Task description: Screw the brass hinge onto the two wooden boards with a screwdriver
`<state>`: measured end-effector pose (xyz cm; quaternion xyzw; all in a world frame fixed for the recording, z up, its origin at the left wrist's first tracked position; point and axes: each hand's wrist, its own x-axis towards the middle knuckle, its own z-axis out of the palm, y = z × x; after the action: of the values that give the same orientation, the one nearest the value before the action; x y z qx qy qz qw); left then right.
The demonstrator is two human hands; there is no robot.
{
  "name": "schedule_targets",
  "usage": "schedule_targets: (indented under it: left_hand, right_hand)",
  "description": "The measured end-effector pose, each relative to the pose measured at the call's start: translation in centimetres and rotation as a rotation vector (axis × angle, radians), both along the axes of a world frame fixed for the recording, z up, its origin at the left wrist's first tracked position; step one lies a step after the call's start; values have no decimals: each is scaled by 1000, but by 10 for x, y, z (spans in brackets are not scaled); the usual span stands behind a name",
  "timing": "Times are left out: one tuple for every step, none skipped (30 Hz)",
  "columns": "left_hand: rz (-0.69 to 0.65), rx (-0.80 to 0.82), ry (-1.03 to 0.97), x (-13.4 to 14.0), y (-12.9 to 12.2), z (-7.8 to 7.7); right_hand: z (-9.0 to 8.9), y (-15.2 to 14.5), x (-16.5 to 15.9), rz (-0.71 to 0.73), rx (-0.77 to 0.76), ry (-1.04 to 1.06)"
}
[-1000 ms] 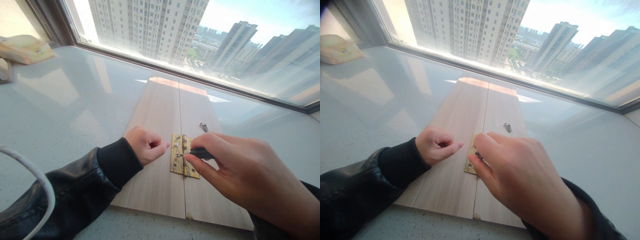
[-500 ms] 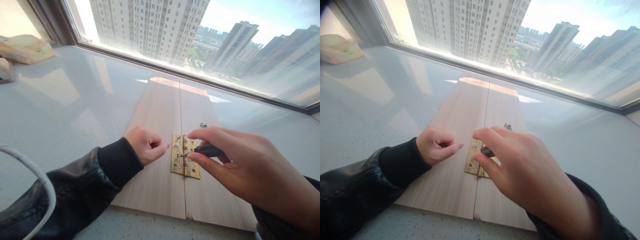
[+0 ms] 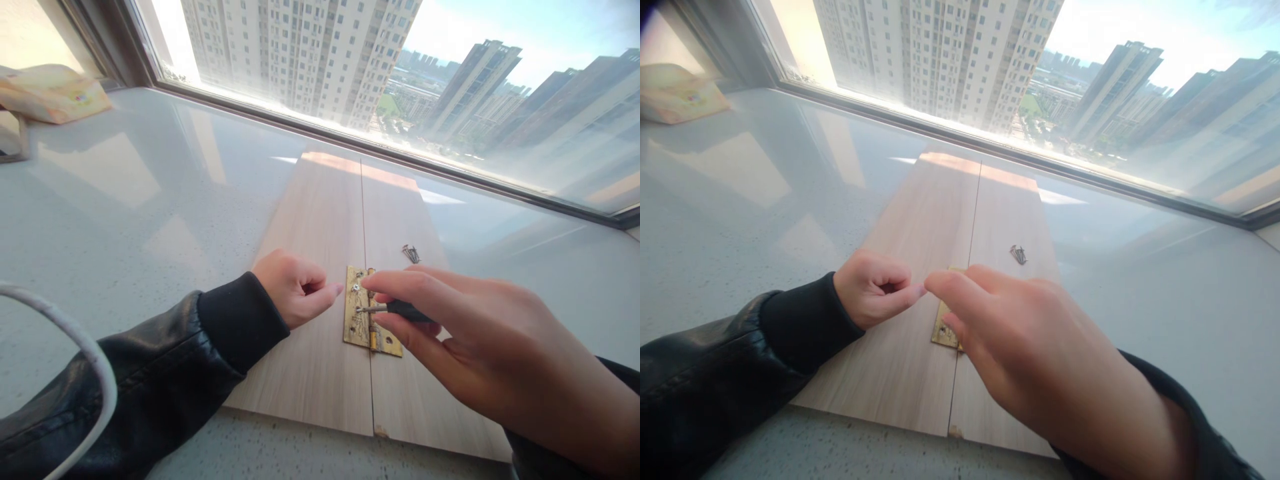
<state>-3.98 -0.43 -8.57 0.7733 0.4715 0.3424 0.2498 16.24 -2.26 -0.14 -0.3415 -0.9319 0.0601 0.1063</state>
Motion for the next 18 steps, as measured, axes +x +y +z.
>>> schedule_targets:
  left_hand:
    - [0,1,-1,0,0,0]
    - [1,1,-2,0,0,0]
    - [2,-2,-3,0,0,0]
    - [2,-6,-4,0,0,0]
    - [3,-10,-4,0,0,0]
    - [3,-14,-4,0,0,1]
    - [3,-19,-4,0,-1,1]
    - [2,-22,-4,0,-1,1]
    - [2,-24,-4,0,-1,2]
    - [2,-25,-4,0,-1,2]
    - [4,-26,-5,0,-1,2]
    - [4,-27,-4,0,-1,2]
    - [4,-27,-3,0,-1,2]
    - [5,-28,-2,0,0,2]
    - [4,-30,1,0,0,2]
    - [3,-32,3,0,0,2]
    - [2,-33,4,0,0,1]
    - [1,-35,5,0,0,1]
  right_hand:
    - [-1,0,0,4,11,-7]
    - [-1,1,0,9,-3,-8]
    - [-1,1,0,18,-37,-2]
    - [0,1,0,24,-92,7]
    - [1,1,1,30,-152,16]
    - [3,1,1,31,-203,22]
    - [4,0,2,23,-239,19]
    - [6,0,2,12,-255,13]
    - [6,0,3,0,-258,-2]
    - [7,-1,3,-9,-245,-14]
    - [6,-1,4,-17,-222,-28]
    - [6,-1,4,-21,-191,-39]
    - [5,-1,4,-25,-152,-49]
    - [4,-1,4,-28,-109,-58]
    - [3,-1,4,-32,-65,-68]
    - [3,-2,5,-38,-26,-77]
    - [3,-2,5,-39,6,-87]
    - [2,-2,5,-39,32,-94]
